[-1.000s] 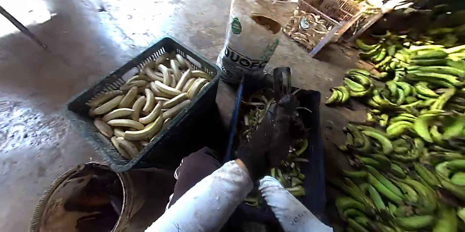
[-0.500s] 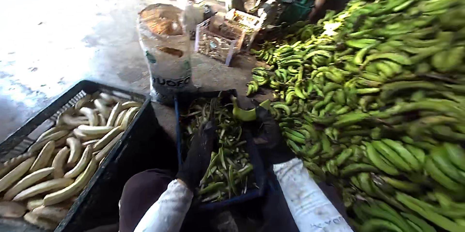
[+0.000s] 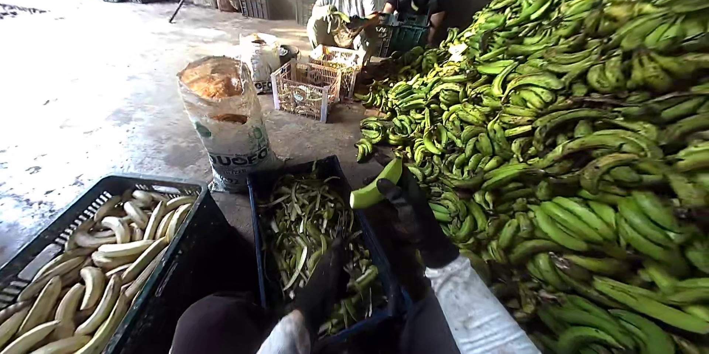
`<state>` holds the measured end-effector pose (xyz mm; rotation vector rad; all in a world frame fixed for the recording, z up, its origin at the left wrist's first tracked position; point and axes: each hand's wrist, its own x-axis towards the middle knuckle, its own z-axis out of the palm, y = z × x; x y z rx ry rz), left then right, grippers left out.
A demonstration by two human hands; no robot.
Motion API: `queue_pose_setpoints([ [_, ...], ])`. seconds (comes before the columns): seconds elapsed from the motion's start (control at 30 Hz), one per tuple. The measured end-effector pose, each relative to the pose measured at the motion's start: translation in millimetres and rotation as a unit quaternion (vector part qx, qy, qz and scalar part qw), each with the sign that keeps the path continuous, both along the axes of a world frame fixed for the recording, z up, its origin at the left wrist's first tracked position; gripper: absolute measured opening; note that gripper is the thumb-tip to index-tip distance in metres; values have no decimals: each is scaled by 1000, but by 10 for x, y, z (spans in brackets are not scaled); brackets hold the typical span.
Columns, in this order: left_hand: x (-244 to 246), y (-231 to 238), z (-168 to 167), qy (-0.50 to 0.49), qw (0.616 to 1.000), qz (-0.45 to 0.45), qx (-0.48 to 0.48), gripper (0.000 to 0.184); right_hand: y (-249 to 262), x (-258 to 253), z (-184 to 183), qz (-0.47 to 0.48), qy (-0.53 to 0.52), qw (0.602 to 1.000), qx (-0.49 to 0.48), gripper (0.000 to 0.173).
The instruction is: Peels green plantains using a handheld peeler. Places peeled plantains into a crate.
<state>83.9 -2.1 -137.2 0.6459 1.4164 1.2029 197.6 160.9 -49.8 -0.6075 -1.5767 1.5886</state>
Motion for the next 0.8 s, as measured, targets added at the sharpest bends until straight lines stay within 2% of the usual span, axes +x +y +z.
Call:
queue_pose_setpoints([
  [0.07,-43,-8,-20,-1,1000,-6,10,57,120,-34,-120,33,93,992,-84,50],
  [0.1,-63,-6,58,35,999,-3,32,55,160,-50,-220,46,136,982,-121,44],
  [0.17,-174,17,326,110,991,-10,80,49,207,-98,-344,49,167,971,-165,45],
  [0.3,-404,39,675,243,956,-61,152,45,140,-215,-443,13,134,976,-170,40],
  [0.37,-467,54,706,309,935,-91,149,47,118,-235,-509,24,138,978,-157,38],
  [0.5,-572,104,586,372,911,-116,138,51,18,-252,-700,53,125,987,-90,35],
  [0.57,-633,159,515,452,880,-88,118,48,-75,-257,-812,137,159,974,-82,40],
  [0.63,-740,225,484,531,846,-29,52,41,-254,-286,-822,225,190,927,-232,30],
  [0.67,-840,261,444,530,848,11,27,39,-354,-293,-794,240,188,909,-286,31],
  [0.73,-1099,293,345,481,870,102,39,41,-452,-273,-765,221,155,929,-254,29],
  [0.8,-1146,199,460,423,893,133,79,47,-342,-236,-814,165,139,965,-147,26],
])
